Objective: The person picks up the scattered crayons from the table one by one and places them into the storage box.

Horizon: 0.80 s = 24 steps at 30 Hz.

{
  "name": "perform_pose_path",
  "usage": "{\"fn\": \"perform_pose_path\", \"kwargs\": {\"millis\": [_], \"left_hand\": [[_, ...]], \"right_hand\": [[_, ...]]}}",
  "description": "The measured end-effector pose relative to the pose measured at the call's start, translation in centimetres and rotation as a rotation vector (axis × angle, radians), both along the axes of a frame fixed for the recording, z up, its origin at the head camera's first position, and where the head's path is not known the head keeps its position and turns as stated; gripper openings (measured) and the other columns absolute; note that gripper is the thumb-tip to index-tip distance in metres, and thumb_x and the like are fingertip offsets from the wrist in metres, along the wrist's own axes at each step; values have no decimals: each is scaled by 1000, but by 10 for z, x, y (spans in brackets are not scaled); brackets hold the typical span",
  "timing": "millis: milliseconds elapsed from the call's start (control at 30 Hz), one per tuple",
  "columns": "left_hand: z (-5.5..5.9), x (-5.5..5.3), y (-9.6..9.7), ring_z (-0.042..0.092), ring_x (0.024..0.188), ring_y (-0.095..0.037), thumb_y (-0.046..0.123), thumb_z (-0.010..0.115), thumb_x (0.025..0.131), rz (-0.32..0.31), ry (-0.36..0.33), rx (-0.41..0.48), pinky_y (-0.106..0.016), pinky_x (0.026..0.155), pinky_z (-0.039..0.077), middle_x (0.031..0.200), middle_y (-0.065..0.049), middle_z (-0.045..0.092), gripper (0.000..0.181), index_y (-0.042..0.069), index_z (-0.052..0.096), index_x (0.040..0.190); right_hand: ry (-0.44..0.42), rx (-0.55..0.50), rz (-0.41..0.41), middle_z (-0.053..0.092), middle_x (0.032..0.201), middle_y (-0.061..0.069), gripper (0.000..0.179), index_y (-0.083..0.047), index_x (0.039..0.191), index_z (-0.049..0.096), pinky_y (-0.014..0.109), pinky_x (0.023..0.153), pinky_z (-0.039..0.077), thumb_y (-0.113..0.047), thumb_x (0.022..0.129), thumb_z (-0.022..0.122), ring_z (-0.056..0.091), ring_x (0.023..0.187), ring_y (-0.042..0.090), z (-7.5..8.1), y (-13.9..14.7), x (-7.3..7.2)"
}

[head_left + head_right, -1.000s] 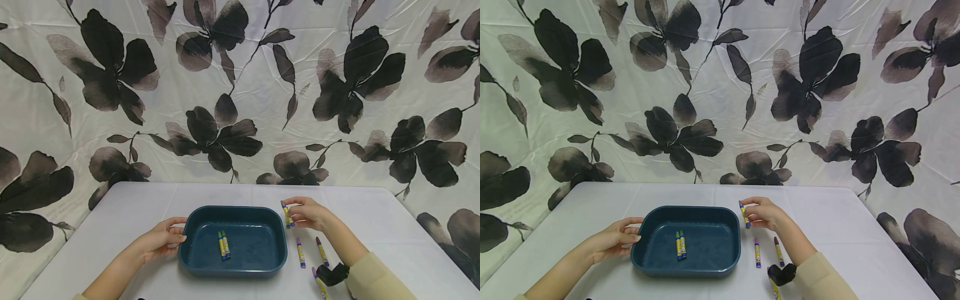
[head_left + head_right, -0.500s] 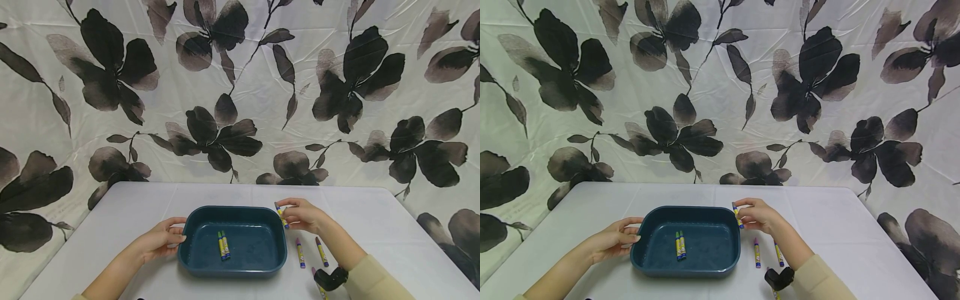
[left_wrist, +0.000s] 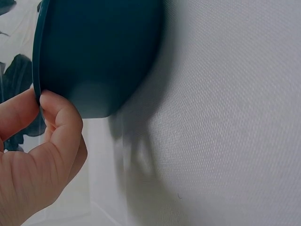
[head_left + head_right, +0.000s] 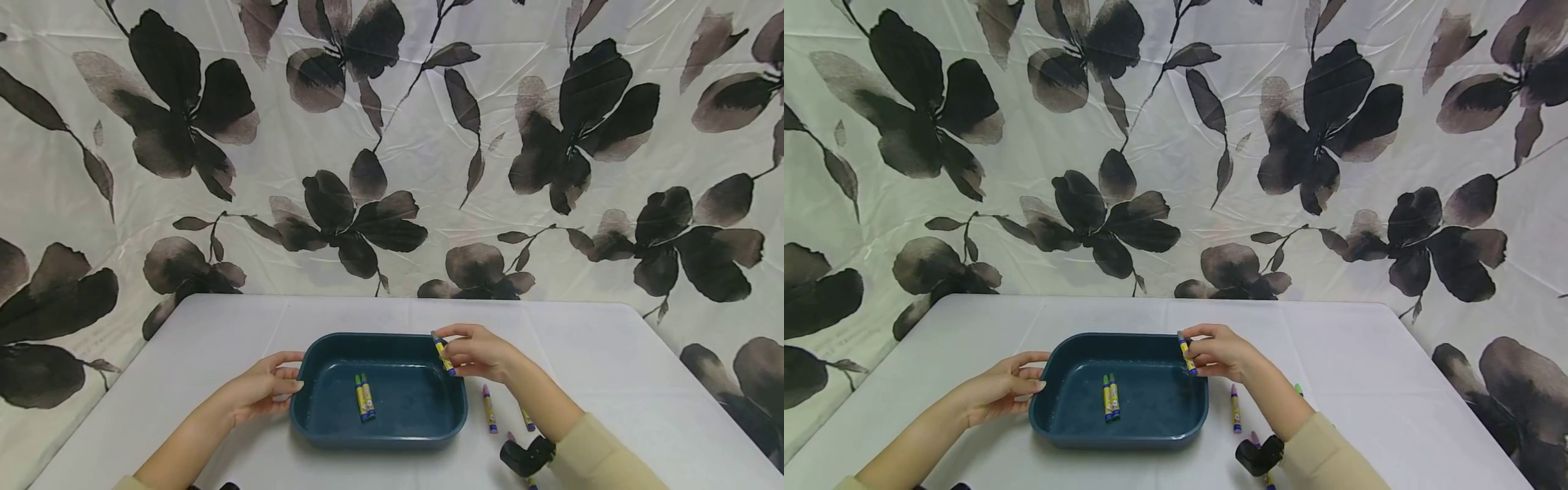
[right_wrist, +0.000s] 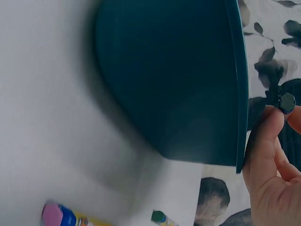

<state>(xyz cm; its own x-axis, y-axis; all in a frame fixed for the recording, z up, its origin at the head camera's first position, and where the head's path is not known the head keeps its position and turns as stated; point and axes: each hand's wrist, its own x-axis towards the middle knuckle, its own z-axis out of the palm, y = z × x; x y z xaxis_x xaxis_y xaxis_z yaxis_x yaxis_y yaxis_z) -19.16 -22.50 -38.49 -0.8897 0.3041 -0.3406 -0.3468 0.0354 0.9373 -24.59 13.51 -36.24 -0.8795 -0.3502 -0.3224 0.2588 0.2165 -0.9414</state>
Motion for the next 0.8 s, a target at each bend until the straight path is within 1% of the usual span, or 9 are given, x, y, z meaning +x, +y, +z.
{"fn": "perform_pose_path", "kwargs": {"millis": [100,233,367,533,700,800], "left_hand": [[0,-1,0,53,77,-12,-3,59,86,6,0,-3,-24,66,46,94,-6,49,68,-3,20,141],[0,-2,-1,53,77,-12,-3,59,86,7,2,-4,-24,65,46,95,-6,49,68,-3,20,141],[-1,-1,0,53,77,-12,-3,59,86,9,0,-7,-24,65,46,96,-7,49,67,-3,20,141],[-2,0,1,52,77,-13,-4,58,87,6,2,-6,-24,65,46,96,-7,48,66,-4,20,141],[0,0,1,53,77,-13,-4,58,87,15,-4,-18,-24,65,47,97,-8,48,66,-3,20,141],[0,0,1,52,78,-13,-3,57,87,10,0,-27,-23,65,47,97,-8,48,66,-3,19,141]], "right_hand": [[-6,-10,10,59,102,14,50,2,125,52,24,63,51,-5,76,60,57,74,16,-1,-6,0],[-12,-33,32,59,97,12,50,2,126,51,28,68,53,-5,77,60,58,74,17,-5,-14,-1],[-19,-46,60,58,92,9,50,3,126,49,27,66,52,-5,78,59,58,72,16,-8,-21,0],[-25,-55,81,58,94,11,51,3,128,48,29,66,52,-5,78,59,60,75,17,-11,-32,3],[-15,-52,94,58,94,12,50,4,126,49,32,68,53,-4,78,60,62,75,18,-11,-42,6],[-18,-54,105,58,93,11,49,4,126,50,34,70,53,-4,79,60,62,76,19,-12,-47,7]]}}
